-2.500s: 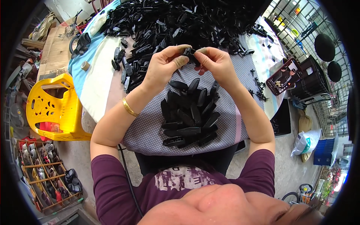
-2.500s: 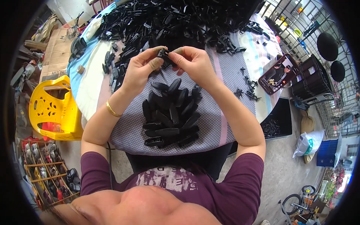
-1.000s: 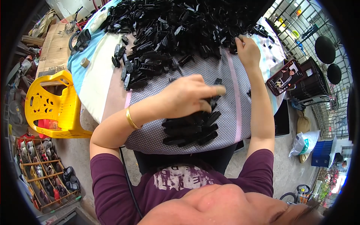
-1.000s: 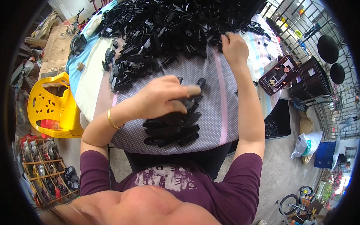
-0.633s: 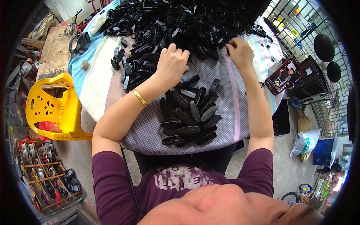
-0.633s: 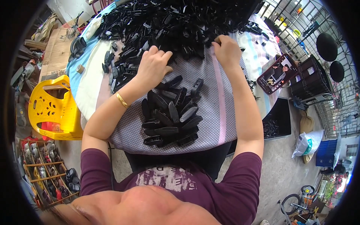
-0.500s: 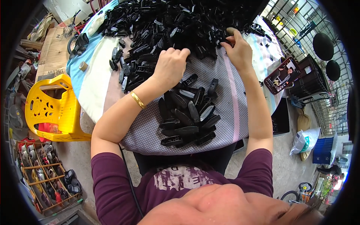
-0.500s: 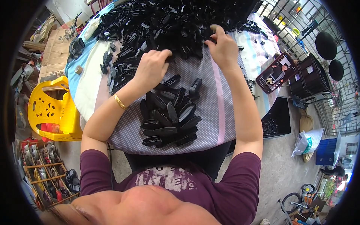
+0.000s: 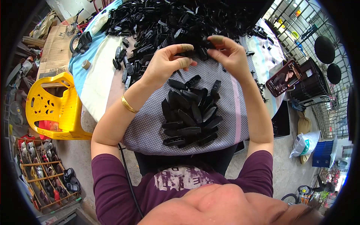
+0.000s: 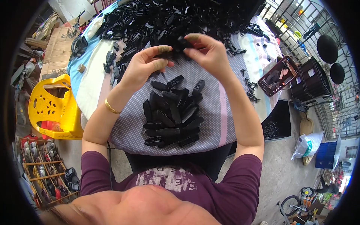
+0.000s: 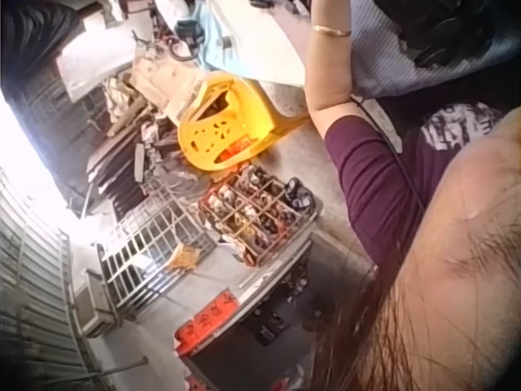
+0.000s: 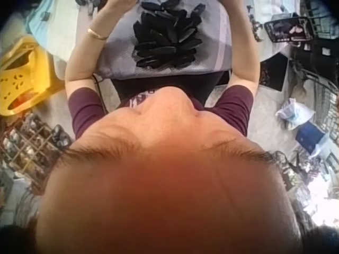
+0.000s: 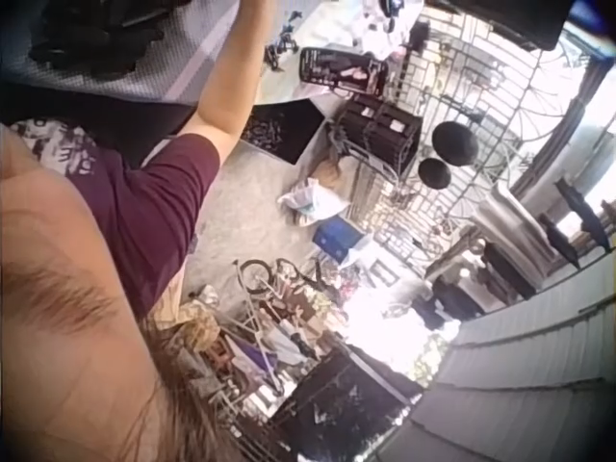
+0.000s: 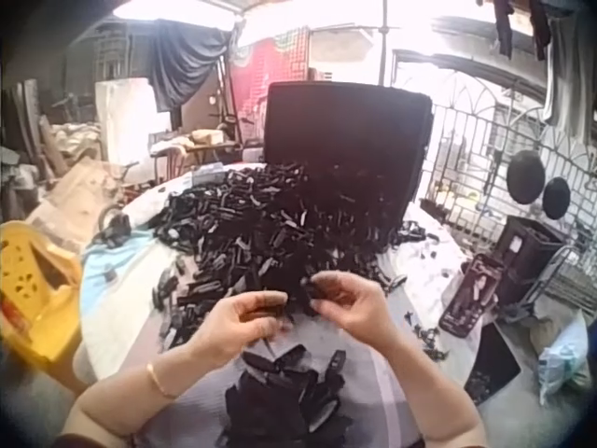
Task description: Assembling small black plastic components by hand at a table.
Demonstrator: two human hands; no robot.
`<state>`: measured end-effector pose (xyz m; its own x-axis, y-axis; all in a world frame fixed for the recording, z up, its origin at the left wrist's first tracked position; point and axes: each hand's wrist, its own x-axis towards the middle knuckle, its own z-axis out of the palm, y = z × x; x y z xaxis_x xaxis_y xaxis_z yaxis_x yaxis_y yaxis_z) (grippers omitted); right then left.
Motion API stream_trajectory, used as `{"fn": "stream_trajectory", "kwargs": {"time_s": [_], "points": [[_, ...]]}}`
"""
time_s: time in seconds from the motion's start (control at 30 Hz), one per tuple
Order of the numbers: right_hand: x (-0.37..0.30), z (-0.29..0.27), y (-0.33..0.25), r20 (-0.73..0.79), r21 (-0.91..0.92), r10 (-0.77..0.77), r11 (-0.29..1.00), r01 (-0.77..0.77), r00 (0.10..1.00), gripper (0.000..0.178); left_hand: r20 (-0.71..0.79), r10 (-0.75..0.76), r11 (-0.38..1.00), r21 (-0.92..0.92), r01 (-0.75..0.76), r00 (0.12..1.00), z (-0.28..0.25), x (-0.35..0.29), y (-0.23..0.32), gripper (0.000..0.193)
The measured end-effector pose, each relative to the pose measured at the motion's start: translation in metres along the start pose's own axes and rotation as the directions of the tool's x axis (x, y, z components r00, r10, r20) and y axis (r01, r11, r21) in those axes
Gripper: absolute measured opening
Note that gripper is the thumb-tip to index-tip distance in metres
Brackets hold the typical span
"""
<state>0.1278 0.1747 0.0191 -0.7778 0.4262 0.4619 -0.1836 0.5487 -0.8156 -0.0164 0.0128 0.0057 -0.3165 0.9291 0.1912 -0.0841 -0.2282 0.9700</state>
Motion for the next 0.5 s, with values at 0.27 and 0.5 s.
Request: {"fn": "stream_trajectory", "kwargs": {"time_s": [0.27,0.5], "points": [[-0.014,0.030,-0.016,-0.045,-0.145,-0.174,0.975,0.166,0.984,0.030,-0.064,0.097,0.994,0.065,-0.093,0.993,0.001,0.001,-0.004,0.030],[-0.019,0.039,-0.012,-0.074,-0.273,-0.267,0.932,0.238,0.961,0.028,-0.132,0.080,0.993,0.100,-0.067,0.988,0.006,-0.003,-0.002,0.032]]}}
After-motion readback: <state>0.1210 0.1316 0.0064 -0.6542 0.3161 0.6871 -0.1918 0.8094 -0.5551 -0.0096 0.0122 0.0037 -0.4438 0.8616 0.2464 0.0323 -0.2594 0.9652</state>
